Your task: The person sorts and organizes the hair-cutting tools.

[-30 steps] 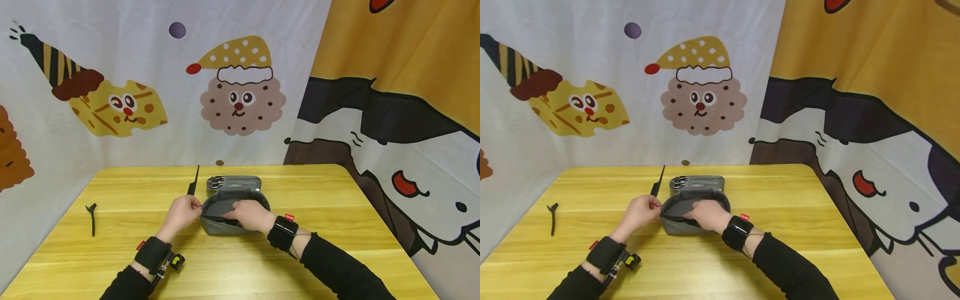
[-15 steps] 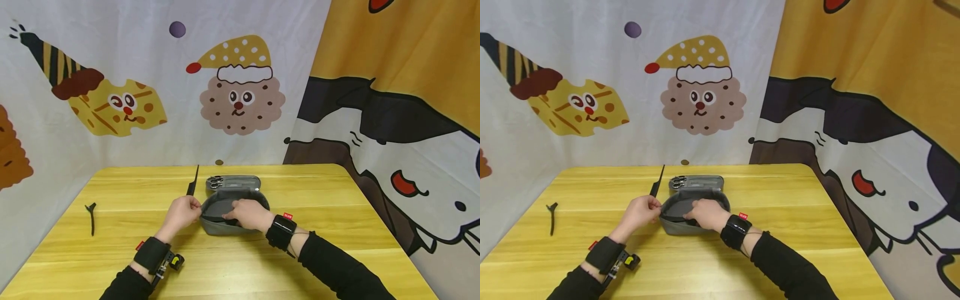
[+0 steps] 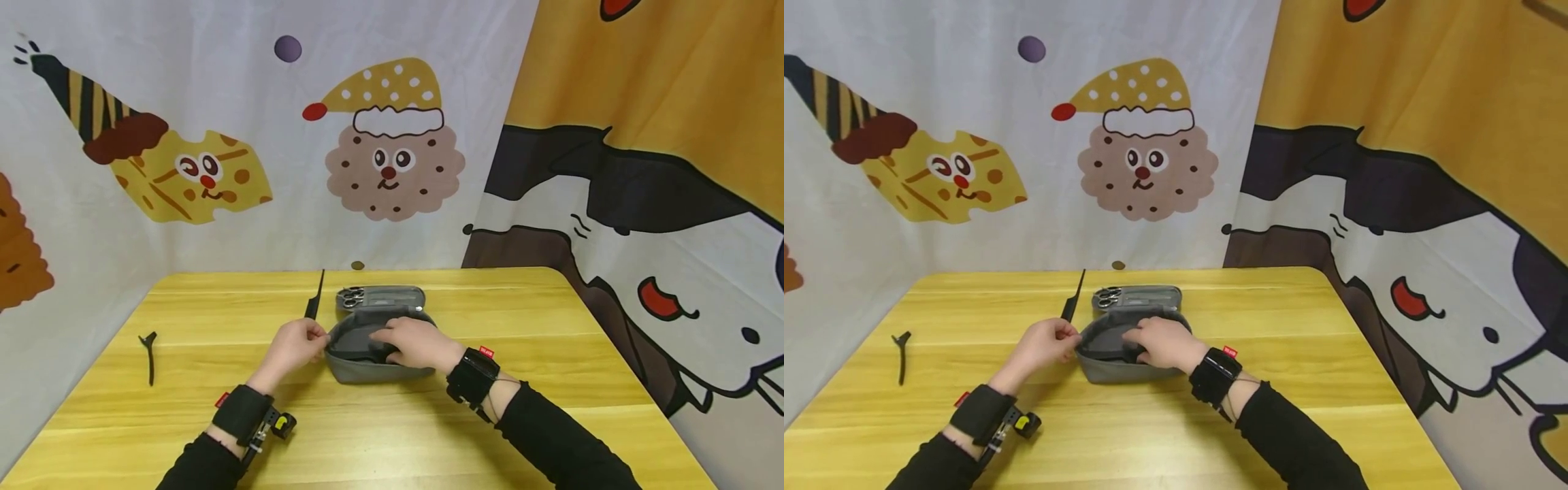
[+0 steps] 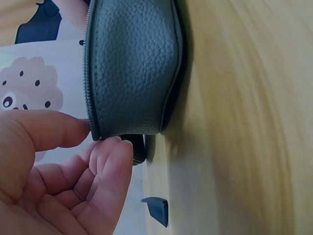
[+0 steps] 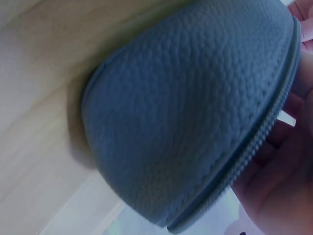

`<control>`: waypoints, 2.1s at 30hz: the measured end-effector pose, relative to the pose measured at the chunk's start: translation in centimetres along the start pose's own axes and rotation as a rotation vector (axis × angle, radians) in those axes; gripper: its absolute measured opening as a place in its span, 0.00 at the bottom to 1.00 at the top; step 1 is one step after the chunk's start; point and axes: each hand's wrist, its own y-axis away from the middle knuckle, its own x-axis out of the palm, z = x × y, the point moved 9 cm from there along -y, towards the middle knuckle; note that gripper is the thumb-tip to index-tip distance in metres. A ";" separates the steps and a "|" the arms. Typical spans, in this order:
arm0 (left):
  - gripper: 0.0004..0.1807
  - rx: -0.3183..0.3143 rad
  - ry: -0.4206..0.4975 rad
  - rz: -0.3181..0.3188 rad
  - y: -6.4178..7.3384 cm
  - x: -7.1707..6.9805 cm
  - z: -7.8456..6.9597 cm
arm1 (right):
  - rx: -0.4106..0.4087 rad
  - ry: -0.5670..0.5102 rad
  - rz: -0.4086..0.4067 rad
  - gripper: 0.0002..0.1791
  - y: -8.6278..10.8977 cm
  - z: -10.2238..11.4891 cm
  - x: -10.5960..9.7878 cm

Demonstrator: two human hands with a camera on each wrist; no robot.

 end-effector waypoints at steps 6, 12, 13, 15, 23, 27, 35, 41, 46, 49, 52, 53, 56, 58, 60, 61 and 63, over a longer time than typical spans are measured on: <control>0.05 -0.011 -0.016 -0.012 -0.2 -0.9 -0.1 | 0.008 -0.018 -0.036 0.24 0.3 -0.4 -0.9; 0.06 0.019 -0.097 -0.061 -1.0 -1.9 0.3 | 0.032 -0.033 -0.059 0.22 0.2 -0.7 -1.4; 0.06 0.028 -0.110 -0.070 -1.1 -2.1 0.4 | 0.032 -0.034 -0.066 0.22 0.2 -0.7 -1.5; 0.06 0.042 -0.135 -0.092 -1.4 -2.5 0.7 | 0.026 -0.038 -0.082 0.21 0.1 -0.7 -1.7; 0.10 0.055 -0.203 -0.104 -2.7 -3.0 1.2 | 0.042 -0.048 -0.121 0.21 0.0 -1.0 -2.4; 0.22 0.041 -0.255 -0.083 -3.5 -2.8 1.3 | 0.055 -0.054 -0.139 0.21 0.0 -1.4 -2.5; 0.26 -0.006 -0.357 -0.078 -4.4 -2.4 1.4 | 0.067 -0.082 -0.166 0.21 0.1 -1.9 -2.9; 0.21 -0.076 -0.395 -0.060 -5.1 -2.1 2.0 | 0.088 -0.100 -0.173 0.22 0.1 -2.3 -3.1; 0.11 -0.109 -0.413 -0.035 -5.6 -1.7 2.3 | 0.104 -0.124 -0.179 0.21 0.0 -2.5 -3.2; 0.07 -0.123 -0.427 -0.022 -5.8 -1.4 2.5 | 0.107 -0.141 -0.183 0.22 -0.1 -2.6 -3.2; 0.05 -0.138 -0.444 -0.008 -6.1 -1.1 2.8 | 0.109 -0.145 -0.184 0.22 -0.1 -2.6 -3.2; 0.05 -0.140 -0.453 -0.004 -6.2 -1.0 2.8 | 0.108 -0.143 -0.184 0.22 -0.2 -2.6 -3.2; 0.05 -0.147 -0.474 0.005 -6.4 -0.8 3.0 | 0.109 -0.140 -0.184 0.22 -0.3 -2.6 -3.2; 0.05 -0.160 -0.482 0.004 -6.5 -0.7 3.1 | 0.108 -0.137 -0.183 0.22 -0.5 -2.6 -3.3; 0.06 -0.177 -0.482 0.002 -6.6 -0.6 3.1 | 0.108 -0.136 -0.180 0.22 -0.7 -2.6 -3.3; 0.06 -0.184 -0.482 0.002 -6.6 -0.6 3.1 | 0.108 -0.136 -0.180 0.22 -0.8 -2.5 -3.4; 0.05 -0.194 -0.484 0.000 -6.6 -0.6 3.0 | 0.109 -0.131 -0.177 0.23 -1.0 -2.5 -3.5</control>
